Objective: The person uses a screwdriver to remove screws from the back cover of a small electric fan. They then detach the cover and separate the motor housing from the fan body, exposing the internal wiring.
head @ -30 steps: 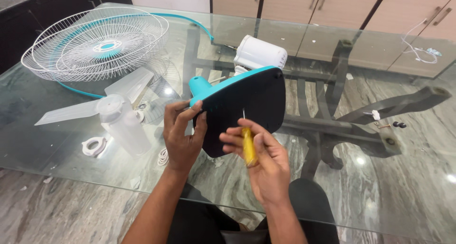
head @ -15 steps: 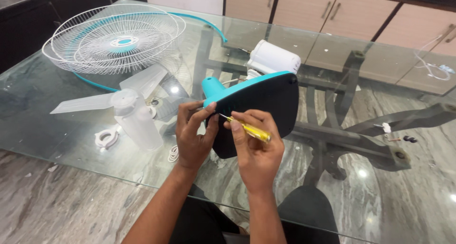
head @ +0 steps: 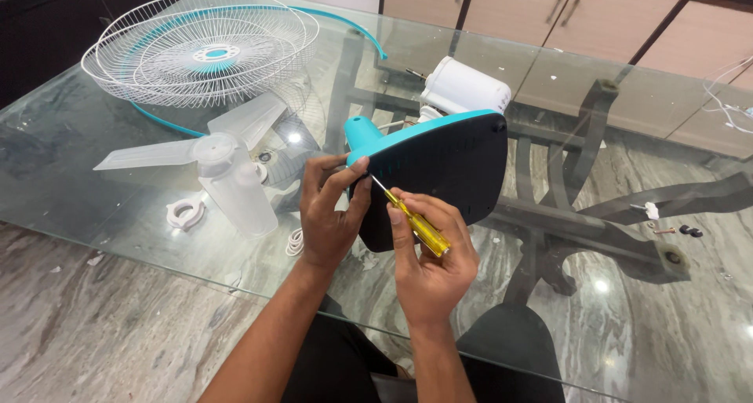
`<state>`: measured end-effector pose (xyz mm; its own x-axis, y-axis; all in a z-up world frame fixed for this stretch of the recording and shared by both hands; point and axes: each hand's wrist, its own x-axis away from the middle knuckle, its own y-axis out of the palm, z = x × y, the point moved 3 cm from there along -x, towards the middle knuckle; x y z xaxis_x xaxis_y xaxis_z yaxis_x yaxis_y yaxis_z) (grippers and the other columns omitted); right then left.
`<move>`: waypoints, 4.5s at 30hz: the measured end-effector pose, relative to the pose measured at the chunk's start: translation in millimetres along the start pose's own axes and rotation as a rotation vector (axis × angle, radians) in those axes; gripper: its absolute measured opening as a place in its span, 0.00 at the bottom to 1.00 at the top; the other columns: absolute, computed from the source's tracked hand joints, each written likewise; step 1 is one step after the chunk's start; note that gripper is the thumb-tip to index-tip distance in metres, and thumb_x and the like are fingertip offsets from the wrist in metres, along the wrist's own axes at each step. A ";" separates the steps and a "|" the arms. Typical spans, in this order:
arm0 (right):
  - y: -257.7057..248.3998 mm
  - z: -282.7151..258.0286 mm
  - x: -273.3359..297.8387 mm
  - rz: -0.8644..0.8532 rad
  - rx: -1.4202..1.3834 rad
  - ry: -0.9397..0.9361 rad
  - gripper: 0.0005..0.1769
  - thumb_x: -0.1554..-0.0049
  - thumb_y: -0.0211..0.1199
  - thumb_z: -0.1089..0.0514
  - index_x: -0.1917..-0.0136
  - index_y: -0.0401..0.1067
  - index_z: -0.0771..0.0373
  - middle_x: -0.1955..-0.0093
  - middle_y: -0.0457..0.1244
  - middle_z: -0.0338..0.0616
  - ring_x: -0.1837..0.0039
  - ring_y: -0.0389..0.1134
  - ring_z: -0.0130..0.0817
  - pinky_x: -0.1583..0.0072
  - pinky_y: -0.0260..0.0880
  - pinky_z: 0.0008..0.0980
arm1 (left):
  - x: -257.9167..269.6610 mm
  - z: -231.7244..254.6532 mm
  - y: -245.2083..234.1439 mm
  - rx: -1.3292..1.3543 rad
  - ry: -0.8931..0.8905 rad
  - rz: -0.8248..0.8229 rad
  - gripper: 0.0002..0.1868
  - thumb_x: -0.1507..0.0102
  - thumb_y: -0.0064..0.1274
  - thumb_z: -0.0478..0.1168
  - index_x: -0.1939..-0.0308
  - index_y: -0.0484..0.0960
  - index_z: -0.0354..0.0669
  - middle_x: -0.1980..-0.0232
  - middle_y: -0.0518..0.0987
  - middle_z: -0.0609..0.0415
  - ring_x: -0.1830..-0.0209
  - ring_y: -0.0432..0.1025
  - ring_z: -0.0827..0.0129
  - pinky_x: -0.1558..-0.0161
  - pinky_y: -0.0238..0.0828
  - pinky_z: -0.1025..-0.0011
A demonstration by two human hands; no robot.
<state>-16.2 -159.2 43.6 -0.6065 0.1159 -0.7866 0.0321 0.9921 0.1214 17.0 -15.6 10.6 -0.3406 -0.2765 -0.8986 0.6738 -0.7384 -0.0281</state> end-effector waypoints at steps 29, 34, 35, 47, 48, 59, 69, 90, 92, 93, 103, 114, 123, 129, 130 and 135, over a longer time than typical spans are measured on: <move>-18.9 -33.5 -32.5 -0.236 0.571 -0.331 0.11 0.45 0.76 0.59 0.54 0.77 0.66 0.59 0.72 0.47 0.59 0.75 0.35 0.58 0.74 0.29 | -0.4 0.4 -0.1 0.011 -0.003 -0.010 0.18 0.34 0.61 0.28 0.42 0.81 0.44 0.45 0.73 0.47 0.50 0.78 0.63 0.52 0.78 0.70; -14.8 -48.2 -53.9 -0.462 0.813 -0.441 0.15 0.41 0.72 0.49 0.57 0.76 0.64 0.69 0.68 0.43 0.71 0.69 0.38 0.67 0.64 0.34 | -2.0 1.8 -0.9 -0.001 0.009 -0.004 0.17 0.34 0.62 0.29 0.42 0.81 0.45 0.45 0.74 0.47 0.50 0.78 0.63 0.52 0.78 0.69; -12.0 -47.9 -57.5 -0.510 0.889 -0.386 0.18 0.41 0.72 0.47 0.59 0.75 0.63 0.72 0.67 0.43 0.72 0.68 0.40 0.69 0.64 0.36 | -1.8 2.1 -1.4 -0.003 0.009 -0.005 0.17 0.35 0.62 0.29 0.42 0.81 0.45 0.45 0.74 0.47 0.50 0.78 0.62 0.51 0.78 0.69; -10.5 -53.8 -55.9 -0.630 0.941 -0.404 0.13 0.38 0.66 0.51 0.58 0.73 0.63 0.72 0.65 0.41 0.73 0.66 0.39 0.68 0.64 0.37 | -2.1 3.2 -2.1 0.001 0.028 0.000 0.18 0.35 0.63 0.29 0.42 0.81 0.44 0.46 0.74 0.47 0.51 0.77 0.61 0.51 0.77 0.68; -9.1 -52.3 -54.0 -0.633 0.962 -0.403 0.14 0.37 0.67 0.50 0.58 0.74 0.62 0.73 0.65 0.40 0.73 0.66 0.38 0.68 0.64 0.37 | -2.1 2.7 -2.4 0.008 0.024 -0.001 0.18 0.35 0.63 0.29 0.42 0.81 0.44 0.46 0.74 0.47 0.51 0.77 0.61 0.51 0.77 0.68; -8.7 -56.6 -47.4 -0.570 0.867 -0.528 0.10 0.38 0.66 0.56 0.52 0.74 0.67 0.67 0.67 0.41 0.70 0.67 0.34 0.66 0.64 0.32 | -1.2 2.7 -2.3 0.005 0.014 -0.001 0.18 0.35 0.63 0.29 0.42 0.81 0.45 0.46 0.74 0.47 0.51 0.78 0.62 0.52 0.78 0.69; -6.2 -61.9 -50.3 -0.521 0.811 -0.511 0.16 0.43 0.66 0.54 0.51 0.74 0.72 0.64 0.67 0.45 0.71 0.66 0.36 0.68 0.64 0.32 | -2.5 3.4 -4.0 -0.028 0.005 0.002 0.17 0.35 0.63 0.32 0.43 0.81 0.45 0.47 0.76 0.50 0.51 0.74 0.63 0.53 0.75 0.68; -7.2 -45.6 -43.2 -0.509 0.955 -0.478 0.16 0.36 0.67 0.50 0.61 0.71 0.58 0.78 0.59 0.37 0.76 0.64 0.36 0.70 0.61 0.34 | -1.8 1.8 -3.1 -0.009 0.008 0.002 0.17 0.36 0.63 0.31 0.43 0.82 0.45 0.46 0.75 0.48 0.50 0.77 0.61 0.51 0.77 0.68; -6.7 -46.5 -42.6 -0.522 0.937 -0.448 0.17 0.40 0.68 0.48 0.54 0.74 0.65 0.78 0.60 0.39 0.76 0.64 0.37 0.71 0.61 0.34 | -1.7 1.7 -4.2 0.020 0.008 0.000 0.18 0.35 0.62 0.30 0.42 0.81 0.44 0.46 0.75 0.48 0.50 0.77 0.61 0.51 0.77 0.67; -6.9 -47.0 -42.7 -0.529 0.931 -0.432 0.20 0.41 0.68 0.48 0.51 0.76 0.69 0.78 0.61 0.40 0.76 0.64 0.37 0.72 0.62 0.34 | -1.3 1.8 -4.0 0.037 0.008 -0.002 0.18 0.35 0.62 0.30 0.42 0.81 0.44 0.46 0.74 0.47 0.51 0.77 0.62 0.51 0.78 0.67; -1.5 -49.0 -44.9 -0.490 0.874 -0.463 0.12 0.38 0.68 0.54 0.56 0.75 0.66 0.73 0.64 0.41 0.75 0.65 0.34 0.71 0.60 0.33 | -0.3 0.5 -2.6 0.005 0.013 0.004 0.18 0.35 0.63 0.31 0.42 0.81 0.45 0.47 0.75 0.48 0.51 0.76 0.62 0.52 0.78 0.69; 0.2 -51.2 -49.0 -0.469 0.790 -0.374 0.10 0.40 0.67 0.55 0.54 0.73 0.65 0.69 0.66 0.42 0.73 0.67 0.36 0.71 0.62 0.32 | -1.0 2.5 -3.5 -0.003 0.011 0.005 0.18 0.36 0.63 0.31 0.42 0.81 0.45 0.46 0.75 0.48 0.50 0.76 0.61 0.51 0.77 0.67; 7.8 -53.2 -50.5 -0.493 0.836 -0.288 0.15 0.42 0.67 0.53 0.51 0.70 0.67 0.73 0.65 0.43 0.74 0.68 0.40 0.73 0.63 0.36 | -0.6 1.4 -4.7 -0.007 0.013 0.005 0.18 0.35 0.63 0.31 0.41 0.81 0.45 0.46 0.75 0.48 0.51 0.76 0.62 0.52 0.76 0.67; 3.9 -51.3 -51.9 -0.596 0.828 -0.317 0.11 0.39 0.64 0.55 0.57 0.67 0.64 0.73 0.64 0.41 0.73 0.68 0.39 0.70 0.63 0.36 | -0.6 -0.1 -3.7 -0.004 0.016 0.000 0.18 0.35 0.63 0.30 0.42 0.81 0.44 0.47 0.74 0.48 0.51 0.77 0.62 0.52 0.77 0.68; 3.6 -50.5 -51.8 -0.591 0.835 -0.311 0.12 0.39 0.65 0.55 0.58 0.68 0.64 0.74 0.65 0.41 0.74 0.67 0.39 0.71 0.63 0.36 | -1.1 -0.5 -3.1 0.006 0.018 0.002 0.18 0.35 0.63 0.30 0.41 0.81 0.45 0.46 0.74 0.48 0.50 0.77 0.62 0.52 0.77 0.68; 3.2 -48.5 -51.8 -0.554 0.882 -0.225 0.16 0.37 0.67 0.51 0.62 0.70 0.61 0.76 0.65 0.42 0.76 0.67 0.39 0.72 0.61 0.38 | 0.1 -1.3 -2.4 0.029 0.012 0.001 0.19 0.35 0.63 0.29 0.41 0.81 0.46 0.46 0.73 0.48 0.52 0.78 0.64 0.53 0.78 0.69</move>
<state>-23.2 -164.3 114.1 -0.5550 -0.4455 -0.7025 0.4157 0.5830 -0.6981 16.2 -13.1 10.1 -0.3321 -0.2701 -0.9037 0.6549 -0.7555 -0.0149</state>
